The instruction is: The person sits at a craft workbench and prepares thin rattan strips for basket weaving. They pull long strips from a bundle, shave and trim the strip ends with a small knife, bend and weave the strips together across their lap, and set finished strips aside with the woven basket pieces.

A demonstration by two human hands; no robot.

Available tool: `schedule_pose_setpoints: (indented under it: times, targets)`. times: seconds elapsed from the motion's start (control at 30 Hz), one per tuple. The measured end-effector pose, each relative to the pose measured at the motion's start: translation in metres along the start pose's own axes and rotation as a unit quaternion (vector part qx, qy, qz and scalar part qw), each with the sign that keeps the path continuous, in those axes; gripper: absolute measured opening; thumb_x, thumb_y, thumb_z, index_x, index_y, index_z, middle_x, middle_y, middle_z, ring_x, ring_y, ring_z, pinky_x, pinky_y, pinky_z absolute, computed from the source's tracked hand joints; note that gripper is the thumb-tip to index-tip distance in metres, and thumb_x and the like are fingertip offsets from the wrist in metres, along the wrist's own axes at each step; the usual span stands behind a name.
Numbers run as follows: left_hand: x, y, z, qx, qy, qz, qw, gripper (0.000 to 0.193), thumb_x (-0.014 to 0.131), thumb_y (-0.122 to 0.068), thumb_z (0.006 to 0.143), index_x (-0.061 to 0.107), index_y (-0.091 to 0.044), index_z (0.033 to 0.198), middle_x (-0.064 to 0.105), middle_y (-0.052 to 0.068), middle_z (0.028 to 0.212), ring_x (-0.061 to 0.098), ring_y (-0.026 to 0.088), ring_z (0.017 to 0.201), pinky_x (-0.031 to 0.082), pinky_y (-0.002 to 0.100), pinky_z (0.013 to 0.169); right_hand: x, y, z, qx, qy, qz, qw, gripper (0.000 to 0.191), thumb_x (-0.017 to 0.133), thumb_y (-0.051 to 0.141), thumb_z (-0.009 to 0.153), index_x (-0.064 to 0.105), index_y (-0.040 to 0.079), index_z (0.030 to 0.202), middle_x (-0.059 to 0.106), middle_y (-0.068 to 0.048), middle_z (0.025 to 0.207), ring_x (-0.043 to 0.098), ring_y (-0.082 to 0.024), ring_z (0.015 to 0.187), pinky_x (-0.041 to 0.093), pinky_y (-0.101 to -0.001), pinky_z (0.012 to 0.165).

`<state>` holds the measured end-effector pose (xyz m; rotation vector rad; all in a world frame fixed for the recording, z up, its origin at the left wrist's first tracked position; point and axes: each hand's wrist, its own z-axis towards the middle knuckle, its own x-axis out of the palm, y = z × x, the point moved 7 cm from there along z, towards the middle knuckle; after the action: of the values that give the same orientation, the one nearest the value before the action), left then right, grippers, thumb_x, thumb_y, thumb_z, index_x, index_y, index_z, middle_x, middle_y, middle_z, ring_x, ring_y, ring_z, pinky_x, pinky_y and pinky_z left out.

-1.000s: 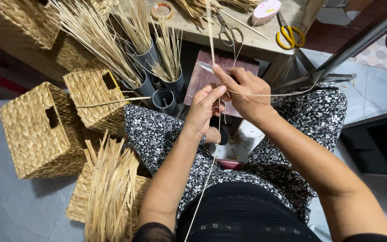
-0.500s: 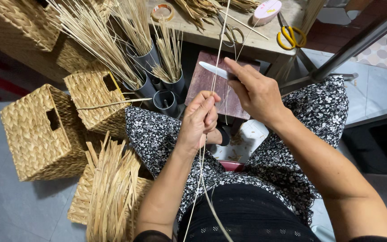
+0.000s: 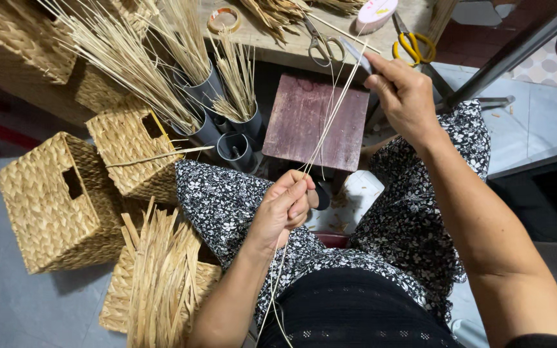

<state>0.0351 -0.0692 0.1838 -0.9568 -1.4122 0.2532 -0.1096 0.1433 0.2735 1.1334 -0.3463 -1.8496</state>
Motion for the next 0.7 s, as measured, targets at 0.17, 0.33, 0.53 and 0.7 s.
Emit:
schedule_pose_setpoints:
  times: [0.17,0.33,0.53,0.7]
  targets:
    - [-0.009,0.004,0.003,-0.016,-0.033,0.022,0.999,0.016,0.053,-0.020,0.107,0.058,-0.006,0.101,0.061,0.002,0.075,0.035,-0.001,0.049,0.023,0.017,0.042,0.004,-0.019,0.000,0.007,-0.005,0.000,1.000,0.036,0.070,0.002,0.103,0.067,0.005,0.139,0.067,-0.011,0.091,0.062,-0.016,0.079,0.050,-0.0299,0.074]
    - [-0.017,0.005,0.007,-0.023,-0.042,0.031,0.998,0.016,0.054,-0.021,0.108,0.059,-0.007,0.102,0.046,-0.006,0.064,0.032,-0.001,0.047,0.022,0.017,0.041,0.011,-0.033,0.000,0.019,-0.003,-0.004,1.000,0.035,0.070,0.001,0.103,0.068,0.005,0.138,0.066,-0.011,0.093,0.061,-0.016,0.080,0.049,-0.0299,0.075]
    - [-0.028,0.009,0.014,-0.029,-0.053,0.029,0.998,0.017,0.053,-0.022,0.109,0.059,-0.007,0.104,0.041,-0.007,0.062,0.029,0.000,0.046,0.020,0.018,0.041,0.025,-0.053,0.004,0.067,0.007,0.031,0.997,0.035,0.070,0.003,0.103,0.068,0.007,0.138,0.068,-0.008,0.094,0.059,-0.013,0.079,0.048,-0.0282,0.071]
    - [-0.037,0.010,0.025,-0.031,-0.061,0.014,0.998,0.016,0.053,-0.021,0.109,0.058,-0.007,0.105,0.041,-0.007,0.062,0.028,0.000,0.045,0.019,0.018,0.040,0.033,-0.057,0.012,0.055,0.011,0.002,0.998,0.035,0.071,0.002,0.102,0.069,0.006,0.137,0.067,-0.009,0.093,0.059,-0.014,0.077,0.048,-0.0291,0.072]
